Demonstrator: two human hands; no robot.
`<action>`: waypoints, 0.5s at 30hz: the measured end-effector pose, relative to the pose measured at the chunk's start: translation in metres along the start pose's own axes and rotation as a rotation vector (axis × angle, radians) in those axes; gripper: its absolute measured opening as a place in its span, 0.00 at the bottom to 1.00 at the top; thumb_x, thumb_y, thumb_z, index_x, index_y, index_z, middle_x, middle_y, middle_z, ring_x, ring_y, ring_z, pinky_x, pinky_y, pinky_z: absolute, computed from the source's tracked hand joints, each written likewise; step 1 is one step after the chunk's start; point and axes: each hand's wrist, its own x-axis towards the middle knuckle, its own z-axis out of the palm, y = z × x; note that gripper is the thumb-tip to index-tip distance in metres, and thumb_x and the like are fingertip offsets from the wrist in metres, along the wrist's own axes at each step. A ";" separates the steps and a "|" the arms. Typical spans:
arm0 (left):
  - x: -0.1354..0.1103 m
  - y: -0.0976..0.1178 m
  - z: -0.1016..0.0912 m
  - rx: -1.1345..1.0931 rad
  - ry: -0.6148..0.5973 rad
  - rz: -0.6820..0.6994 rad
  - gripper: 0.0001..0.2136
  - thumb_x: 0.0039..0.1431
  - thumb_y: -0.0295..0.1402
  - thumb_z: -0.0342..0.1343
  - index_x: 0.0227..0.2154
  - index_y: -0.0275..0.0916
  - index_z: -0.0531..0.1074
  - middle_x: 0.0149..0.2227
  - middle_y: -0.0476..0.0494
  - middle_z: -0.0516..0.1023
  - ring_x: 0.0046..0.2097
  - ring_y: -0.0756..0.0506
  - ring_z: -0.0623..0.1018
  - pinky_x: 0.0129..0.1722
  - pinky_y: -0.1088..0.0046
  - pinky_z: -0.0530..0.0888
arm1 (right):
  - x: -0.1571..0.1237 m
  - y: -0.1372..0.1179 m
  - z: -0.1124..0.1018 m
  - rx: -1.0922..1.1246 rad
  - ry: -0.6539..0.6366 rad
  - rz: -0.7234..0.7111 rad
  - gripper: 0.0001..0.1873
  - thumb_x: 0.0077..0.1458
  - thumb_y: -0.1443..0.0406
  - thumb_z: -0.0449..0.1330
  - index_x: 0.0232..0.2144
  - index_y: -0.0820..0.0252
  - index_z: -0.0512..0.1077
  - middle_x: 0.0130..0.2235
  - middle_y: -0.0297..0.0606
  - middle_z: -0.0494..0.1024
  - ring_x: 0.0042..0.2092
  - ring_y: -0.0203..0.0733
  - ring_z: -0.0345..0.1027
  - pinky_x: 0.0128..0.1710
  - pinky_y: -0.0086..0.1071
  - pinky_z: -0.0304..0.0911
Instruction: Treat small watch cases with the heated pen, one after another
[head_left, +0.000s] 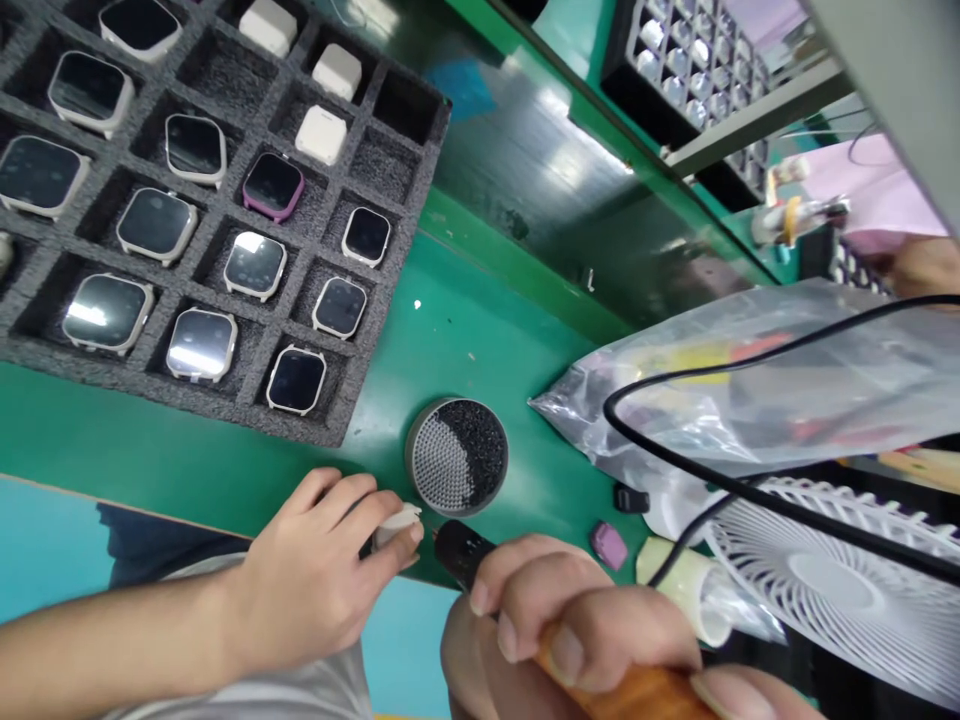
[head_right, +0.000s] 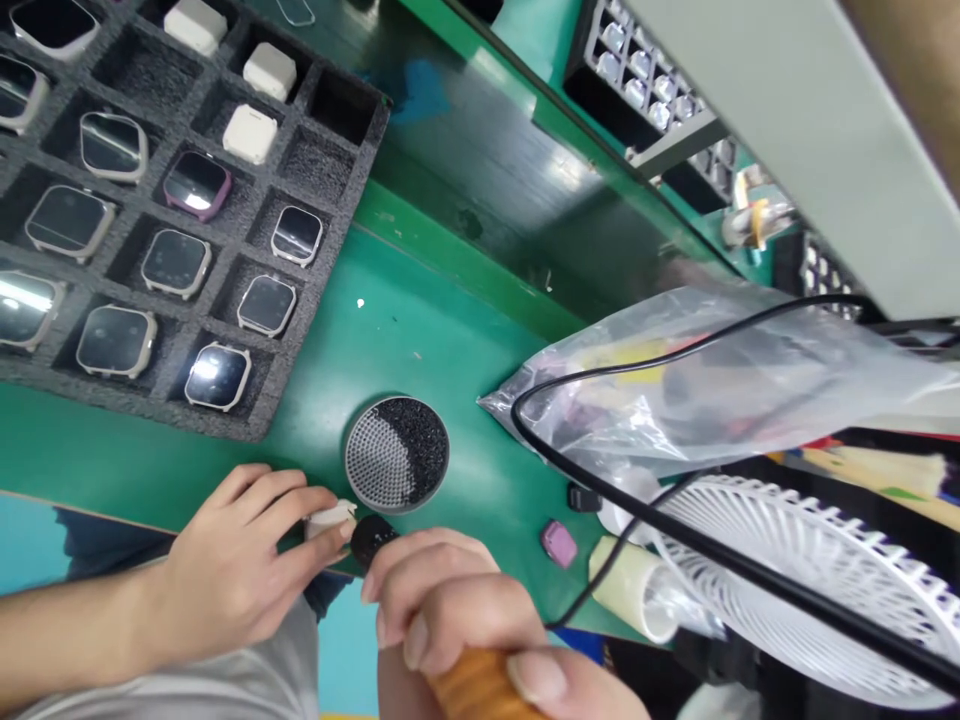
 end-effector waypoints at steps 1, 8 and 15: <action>0.000 0.000 0.000 -0.004 -0.001 -0.001 0.13 0.70 0.30 0.52 0.51 0.41 0.77 0.52 0.43 0.78 0.50 0.38 0.73 0.47 0.56 0.65 | 0.003 -0.001 -0.001 -0.012 0.006 0.020 0.15 0.69 0.53 0.48 0.52 0.47 0.66 0.31 0.29 0.66 0.29 0.39 0.67 0.26 0.40 0.67; 0.000 0.000 -0.001 -0.016 0.005 0.008 0.14 0.70 0.29 0.51 0.52 0.39 0.77 0.52 0.43 0.78 0.50 0.38 0.73 0.47 0.55 0.65 | 0.016 -0.005 -0.018 -0.063 -0.262 0.176 0.22 0.69 0.50 0.43 0.39 0.52 0.72 0.26 0.30 0.65 0.29 0.41 0.68 0.26 0.43 0.69; -0.001 -0.001 -0.001 -0.014 0.009 0.013 0.15 0.70 0.28 0.50 0.53 0.39 0.77 0.52 0.42 0.78 0.50 0.37 0.73 0.47 0.56 0.66 | -0.007 -0.003 -0.031 -0.020 -0.143 0.124 0.20 0.70 0.51 0.42 0.43 0.49 0.70 0.29 0.30 0.63 0.27 0.41 0.65 0.27 0.46 0.69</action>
